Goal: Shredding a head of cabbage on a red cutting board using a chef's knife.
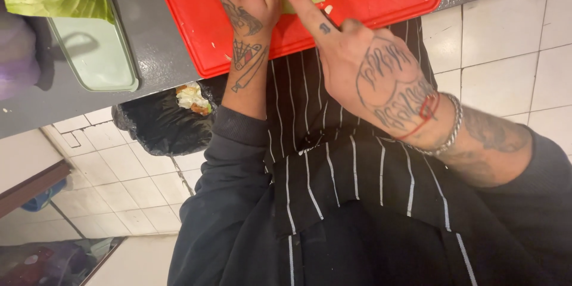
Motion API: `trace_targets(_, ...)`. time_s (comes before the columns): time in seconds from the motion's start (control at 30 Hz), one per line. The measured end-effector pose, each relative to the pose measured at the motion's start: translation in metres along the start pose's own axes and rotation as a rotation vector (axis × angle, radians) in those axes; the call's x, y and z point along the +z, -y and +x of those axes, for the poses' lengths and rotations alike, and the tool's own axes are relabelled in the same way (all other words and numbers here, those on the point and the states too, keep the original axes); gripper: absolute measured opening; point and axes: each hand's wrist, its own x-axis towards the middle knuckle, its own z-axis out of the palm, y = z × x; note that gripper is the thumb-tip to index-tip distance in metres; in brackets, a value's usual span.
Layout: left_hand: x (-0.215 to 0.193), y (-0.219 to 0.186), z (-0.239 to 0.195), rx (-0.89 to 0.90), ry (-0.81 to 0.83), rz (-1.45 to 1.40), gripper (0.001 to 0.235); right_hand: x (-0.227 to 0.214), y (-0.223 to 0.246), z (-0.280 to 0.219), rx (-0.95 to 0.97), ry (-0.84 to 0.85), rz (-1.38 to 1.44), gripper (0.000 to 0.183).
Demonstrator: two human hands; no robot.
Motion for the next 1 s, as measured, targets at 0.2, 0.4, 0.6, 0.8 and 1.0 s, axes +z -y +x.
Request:
trace_targets(0.2, 0.01, -0.009, 0.009, 0.011, -0.035, -0.099, 0.028, 0.028, -0.027, -0.021, -0.028, -0.178, 0.03, 0.08)
trace_targets(0.4, -0.004, -0.004, 0.011, -0.019, 0.001, -0.158, 0.029, 0.012, -0.027, -0.013, 0.167, 0.115, 0.224, 0.073)
trace_targets(0.6, -0.003, -0.008, 0.014, -0.015, -0.023, -0.081, 0.037, -0.005, -0.013, -0.006, 0.098, -0.092, 0.392, 0.064)
trace_targets(0.8, -0.015, -0.009, 0.016, -0.019, 0.009, -0.069, 0.038, -0.013, -0.019, -0.008, 0.091, -0.023, 0.578, 0.073)
trace_targets(1.0, -0.008, -0.003, 0.016, 0.001, 0.018, -0.135, 0.036, -0.01, -0.039, -0.024, 0.13, -0.062, 0.508, 0.055)
